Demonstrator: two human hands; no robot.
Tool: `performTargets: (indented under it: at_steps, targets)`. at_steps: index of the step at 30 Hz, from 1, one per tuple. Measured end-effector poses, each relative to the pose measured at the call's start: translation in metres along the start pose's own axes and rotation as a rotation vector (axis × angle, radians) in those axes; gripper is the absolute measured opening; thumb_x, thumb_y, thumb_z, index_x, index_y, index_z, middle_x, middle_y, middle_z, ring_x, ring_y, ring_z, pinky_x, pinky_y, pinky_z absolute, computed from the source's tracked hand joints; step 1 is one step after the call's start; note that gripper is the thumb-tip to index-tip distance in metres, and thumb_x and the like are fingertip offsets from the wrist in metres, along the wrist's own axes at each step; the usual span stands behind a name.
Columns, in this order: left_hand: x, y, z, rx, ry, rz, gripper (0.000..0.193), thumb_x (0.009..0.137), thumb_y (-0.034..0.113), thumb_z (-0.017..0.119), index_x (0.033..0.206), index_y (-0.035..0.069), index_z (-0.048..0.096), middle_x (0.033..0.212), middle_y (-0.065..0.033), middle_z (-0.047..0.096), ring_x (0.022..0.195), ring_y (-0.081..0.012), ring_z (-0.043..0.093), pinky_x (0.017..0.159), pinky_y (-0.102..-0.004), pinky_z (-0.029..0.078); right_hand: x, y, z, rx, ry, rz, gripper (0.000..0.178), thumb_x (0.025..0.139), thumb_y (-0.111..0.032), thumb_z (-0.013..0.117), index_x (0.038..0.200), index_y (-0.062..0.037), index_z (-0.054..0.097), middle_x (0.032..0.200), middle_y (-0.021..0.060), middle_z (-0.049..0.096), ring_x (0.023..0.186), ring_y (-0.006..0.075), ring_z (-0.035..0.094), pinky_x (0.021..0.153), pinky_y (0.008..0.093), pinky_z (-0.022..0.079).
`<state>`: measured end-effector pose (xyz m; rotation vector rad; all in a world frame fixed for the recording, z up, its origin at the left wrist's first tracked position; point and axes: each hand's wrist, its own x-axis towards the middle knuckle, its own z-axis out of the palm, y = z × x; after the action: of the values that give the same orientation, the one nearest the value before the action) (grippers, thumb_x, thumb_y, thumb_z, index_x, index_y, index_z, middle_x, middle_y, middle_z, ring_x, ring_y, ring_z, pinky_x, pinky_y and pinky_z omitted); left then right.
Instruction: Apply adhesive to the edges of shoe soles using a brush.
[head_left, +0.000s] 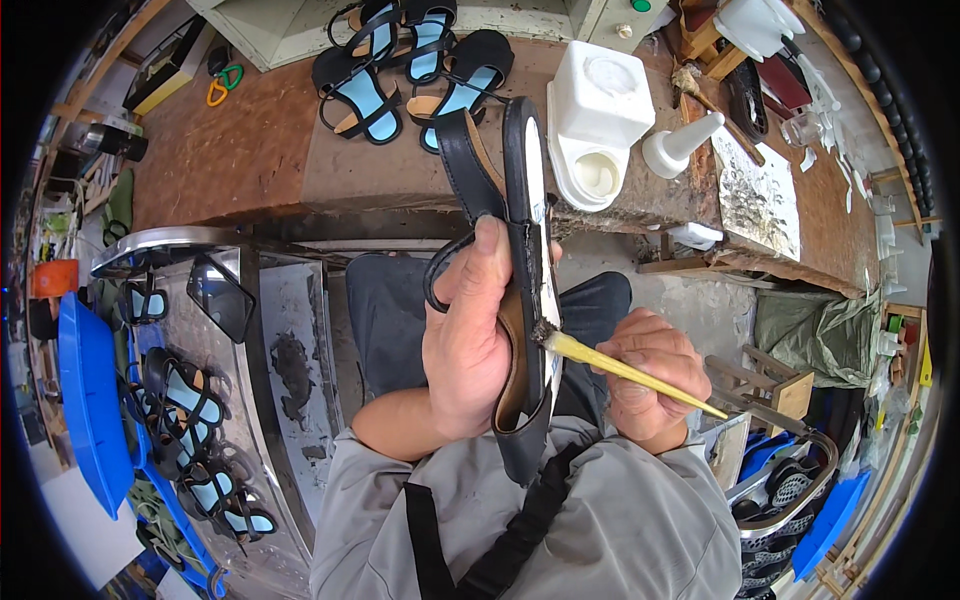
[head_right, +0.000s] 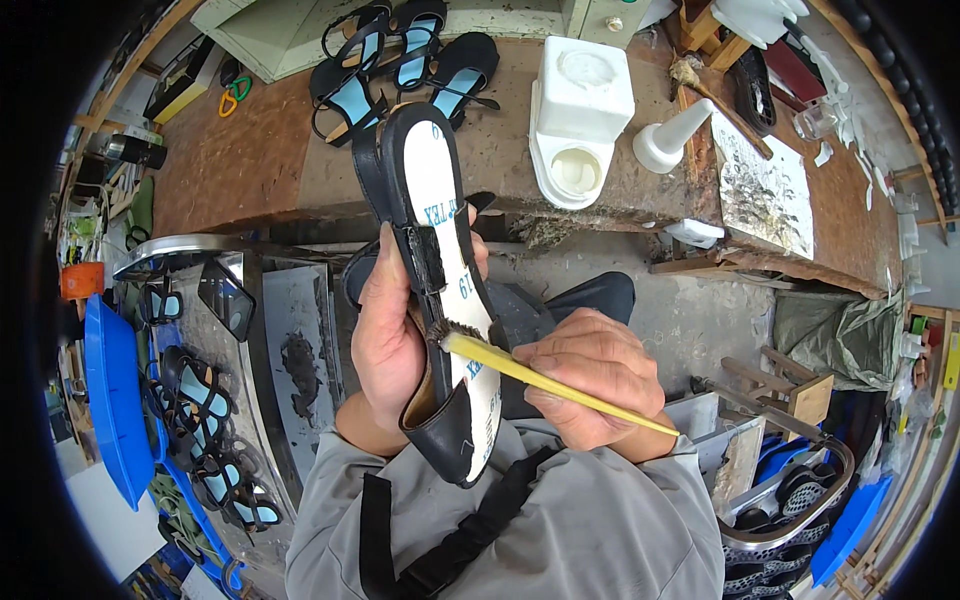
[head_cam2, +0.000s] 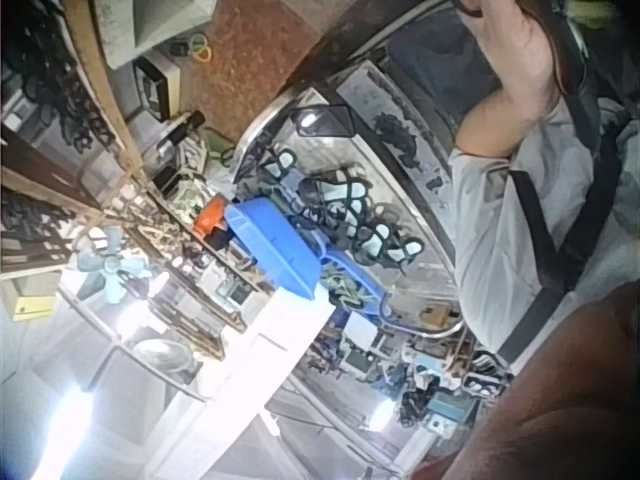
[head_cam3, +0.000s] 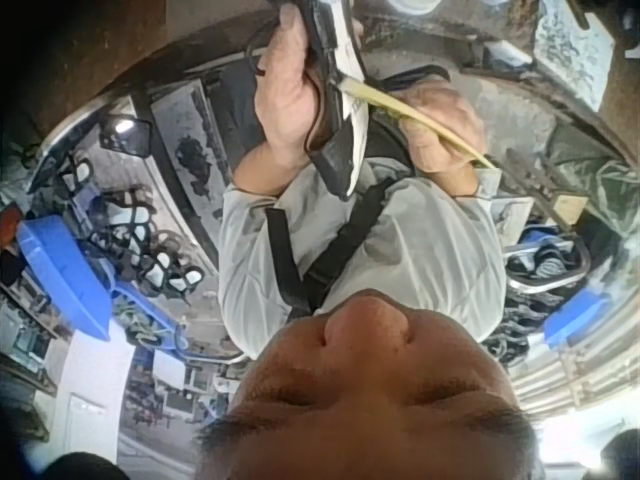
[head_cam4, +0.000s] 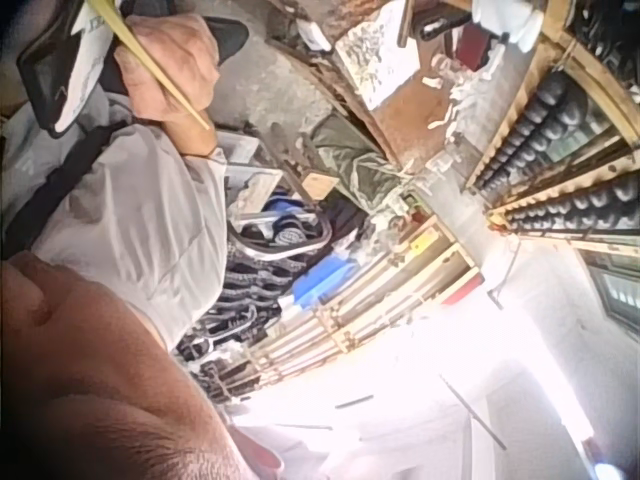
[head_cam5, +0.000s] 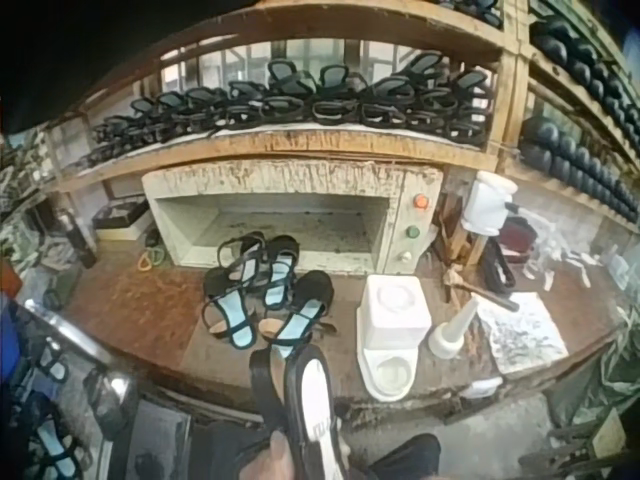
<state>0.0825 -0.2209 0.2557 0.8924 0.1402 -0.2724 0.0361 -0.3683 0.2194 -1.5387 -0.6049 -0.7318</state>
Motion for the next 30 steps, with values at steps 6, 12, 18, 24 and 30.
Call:
performTargets:
  at_steps: [6, 12, 18, 24, 30]
  targets:
    - [0.0, 0.0, 0.003, -0.044, 0.023, -0.037, 0.047, 0.095, 0.042, 0.041, 0.089, 0.0, 0.062, 0.073, 0.0011, 0.056, 0.062, -0.0037, 0.044, 0.055, -0.0192, 0.033, -0.004, -0.005, -0.002, 0.031, 0.013, -0.021, 0.02, 0.069, 0.0, 0.069, 0.087, 0.0053, 0.061, 0.077, 0.0146, 0.064, 0.065, 0.0248, 0.065, 0.049, 0.0315, 0.048]
    - [0.001, -0.002, 0.003, -0.061, 0.036, -0.019, 0.043, 0.093, 0.04, 0.046, 0.087, 0.001, 0.062, 0.074, 0.0016, 0.057, 0.064, -0.0031, 0.045, 0.056, -0.0184, 0.033, -0.005, -0.011, -0.007, 0.048, -0.025, -0.009, 0.019, 0.068, 0.0, 0.07, 0.084, 0.0052, 0.062, 0.077, 0.0155, 0.065, 0.062, 0.0238, 0.063, 0.049, 0.03, 0.047]
    - [-0.001, 0.001, 0.005, -0.053, 0.004, -0.026, 0.04, 0.093, 0.038, 0.049, 0.088, 0.001, 0.063, 0.079, 0.0004, 0.059, 0.07, -0.0035, 0.048, 0.061, -0.018, 0.036, -0.001, -0.009, -0.016, 0.087, -0.15, -0.045, 0.019, 0.068, -0.001, 0.07, 0.084, 0.0046, 0.062, 0.075, 0.0144, 0.065, 0.062, 0.0229, 0.063, 0.048, 0.0297, 0.046]
    - [0.0, 0.0, 0.003, -0.099, -0.085, -0.042, 0.041, 0.092, 0.034, 0.051, 0.112, -0.001, 0.057, 0.091, -0.0017, 0.06, 0.082, -0.0049, 0.052, 0.073, -0.0187, 0.039, 0.005, -0.005, -0.019, 0.211, -0.04, 0.066, 0.016, 0.07, -0.003, 0.07, 0.082, 0.0037, 0.063, 0.071, 0.014, 0.064, 0.056, 0.0225, 0.063, 0.05, 0.03, 0.047]
    - [-0.002, 0.002, 0.002, -0.052, -0.117, 0.009, 0.044, 0.093, 0.035, 0.05, 0.117, -0.001, 0.054, 0.094, -0.003, 0.06, 0.084, -0.0063, 0.052, 0.077, -0.0199, 0.039, 0.008, -0.016, -0.019, 0.349, -0.013, 0.208, 0.014, 0.069, -0.006, 0.07, 0.079, 0.0019, 0.064, 0.067, 0.0134, 0.064, 0.055, 0.0213, 0.061, 0.049, 0.0294, 0.046]
